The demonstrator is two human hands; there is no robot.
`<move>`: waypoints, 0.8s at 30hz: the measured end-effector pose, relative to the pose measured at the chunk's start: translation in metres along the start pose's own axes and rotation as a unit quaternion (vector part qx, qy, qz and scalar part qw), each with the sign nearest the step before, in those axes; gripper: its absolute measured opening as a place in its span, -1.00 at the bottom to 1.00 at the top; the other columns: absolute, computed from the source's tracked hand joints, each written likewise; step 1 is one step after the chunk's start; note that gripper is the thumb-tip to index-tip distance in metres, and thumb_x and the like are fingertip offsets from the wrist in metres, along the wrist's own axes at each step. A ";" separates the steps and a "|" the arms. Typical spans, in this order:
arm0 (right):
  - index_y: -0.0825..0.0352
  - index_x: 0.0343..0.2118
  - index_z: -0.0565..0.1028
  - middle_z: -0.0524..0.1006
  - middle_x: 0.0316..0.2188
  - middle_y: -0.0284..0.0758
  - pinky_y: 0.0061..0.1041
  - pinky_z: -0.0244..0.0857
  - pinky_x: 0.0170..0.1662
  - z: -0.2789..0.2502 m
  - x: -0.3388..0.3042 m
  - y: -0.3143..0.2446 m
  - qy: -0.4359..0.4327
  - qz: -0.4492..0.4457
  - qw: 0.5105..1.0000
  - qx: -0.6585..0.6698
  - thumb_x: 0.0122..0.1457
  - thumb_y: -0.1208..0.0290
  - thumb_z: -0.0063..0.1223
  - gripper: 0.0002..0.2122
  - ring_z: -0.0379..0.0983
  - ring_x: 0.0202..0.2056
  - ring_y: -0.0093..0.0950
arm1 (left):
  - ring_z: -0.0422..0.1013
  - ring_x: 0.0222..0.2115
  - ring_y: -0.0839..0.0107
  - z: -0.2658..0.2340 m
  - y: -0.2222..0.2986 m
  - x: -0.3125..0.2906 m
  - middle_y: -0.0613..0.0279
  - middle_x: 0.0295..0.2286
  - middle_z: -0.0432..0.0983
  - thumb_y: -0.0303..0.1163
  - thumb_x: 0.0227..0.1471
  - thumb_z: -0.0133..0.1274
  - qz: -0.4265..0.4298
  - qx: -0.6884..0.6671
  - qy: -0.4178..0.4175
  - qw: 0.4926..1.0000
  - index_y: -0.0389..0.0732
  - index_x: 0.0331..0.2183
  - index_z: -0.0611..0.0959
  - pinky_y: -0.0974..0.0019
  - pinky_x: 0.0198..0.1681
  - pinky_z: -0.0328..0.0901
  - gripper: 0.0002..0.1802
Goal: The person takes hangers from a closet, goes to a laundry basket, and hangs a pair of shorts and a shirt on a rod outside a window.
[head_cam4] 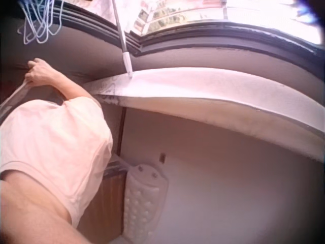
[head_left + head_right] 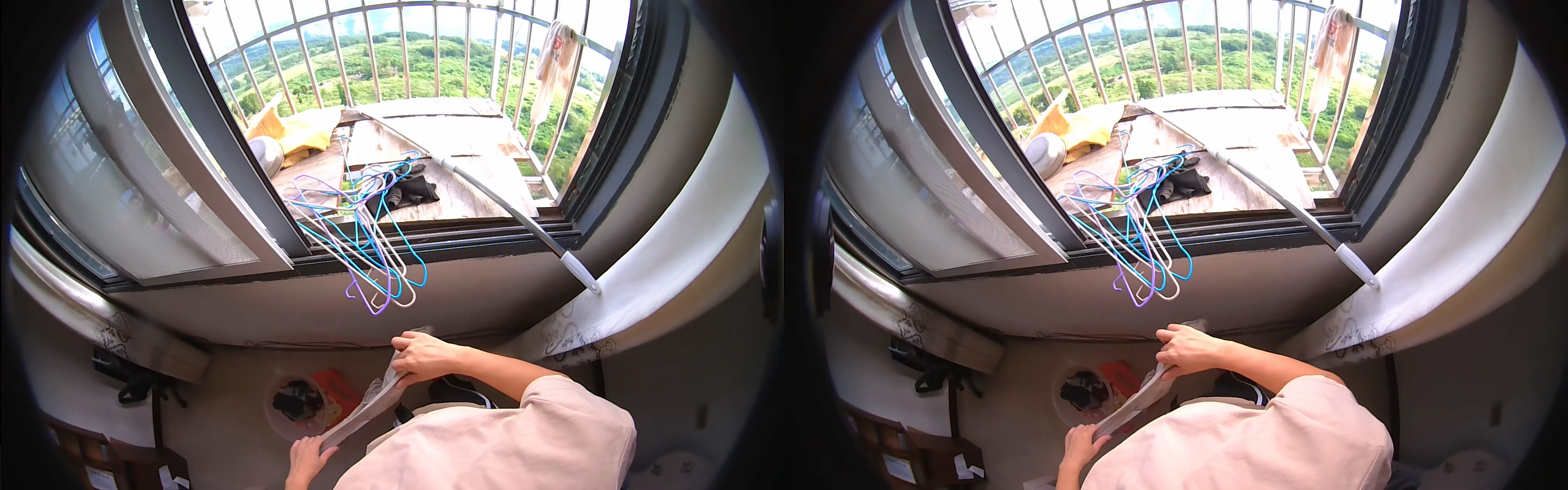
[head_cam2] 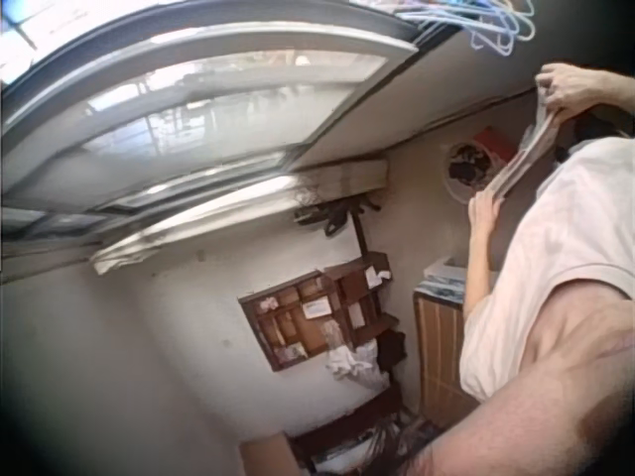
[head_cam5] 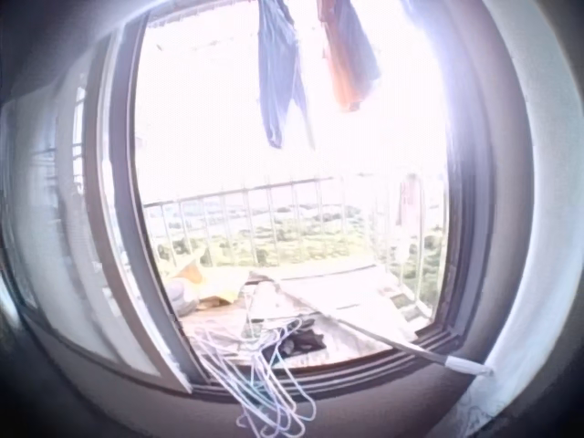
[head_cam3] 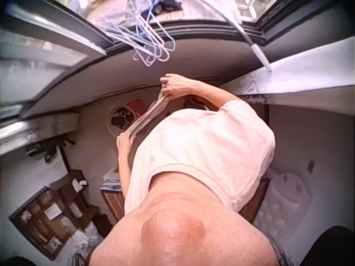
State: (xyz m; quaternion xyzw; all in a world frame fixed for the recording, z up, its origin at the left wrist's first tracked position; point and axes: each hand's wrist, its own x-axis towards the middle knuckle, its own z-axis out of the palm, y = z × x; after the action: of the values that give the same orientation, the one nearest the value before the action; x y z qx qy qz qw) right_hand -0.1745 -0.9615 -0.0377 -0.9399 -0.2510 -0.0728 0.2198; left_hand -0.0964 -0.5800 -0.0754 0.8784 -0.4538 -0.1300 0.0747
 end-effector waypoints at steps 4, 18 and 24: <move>0.19 -0.55 0.45 0.44 -0.59 -0.46 -0.48 0.13 -0.27 0.004 -0.019 0.009 -0.016 0.040 0.996 -0.080 -0.09 0.11 0.09 -0.76 0.26 -0.32 -0.49 | 0.33 -0.25 0.25 -0.034 0.013 0.011 0.22 -0.44 0.41 -0.31 -0.17 0.08 -0.006 0.077 0.170 0.982 -0.18 -0.50 0.48 0.04 -0.12 0.14 -0.83; 0.27 -0.42 0.49 0.48 -0.58 -0.29 -0.43 0.29 -0.42 -0.103 0.009 -0.017 0.088 0.192 0.933 0.291 0.05 0.28 0.03 -0.83 0.44 -0.50 -0.37 | 0.38 -0.56 0.20 -0.069 0.109 0.050 0.12 -0.57 0.41 -0.32 -0.09 0.08 0.047 -0.342 0.086 0.935 -0.26 -0.50 0.56 0.30 -0.52 0.26 -0.82; 0.29 -0.50 0.43 0.43 -0.53 -0.30 -0.40 0.26 -0.35 -0.089 0.052 0.054 0.255 0.321 0.904 -0.120 -0.01 0.10 0.03 -0.70 0.36 -0.41 -0.33 | 0.36 -0.56 0.16 -0.060 0.141 0.081 0.17 -0.58 0.36 -0.32 -0.10 0.07 0.082 -0.141 0.129 0.978 -0.22 -0.52 0.53 0.22 -0.54 0.25 -0.83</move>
State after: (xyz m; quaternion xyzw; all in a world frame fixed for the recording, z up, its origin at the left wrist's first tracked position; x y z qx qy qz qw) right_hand -0.1043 -1.0206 0.0340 -0.9382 0.1398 -0.2652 0.1730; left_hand -0.1436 -0.7267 0.0040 0.8282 -0.4882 -0.0710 0.2660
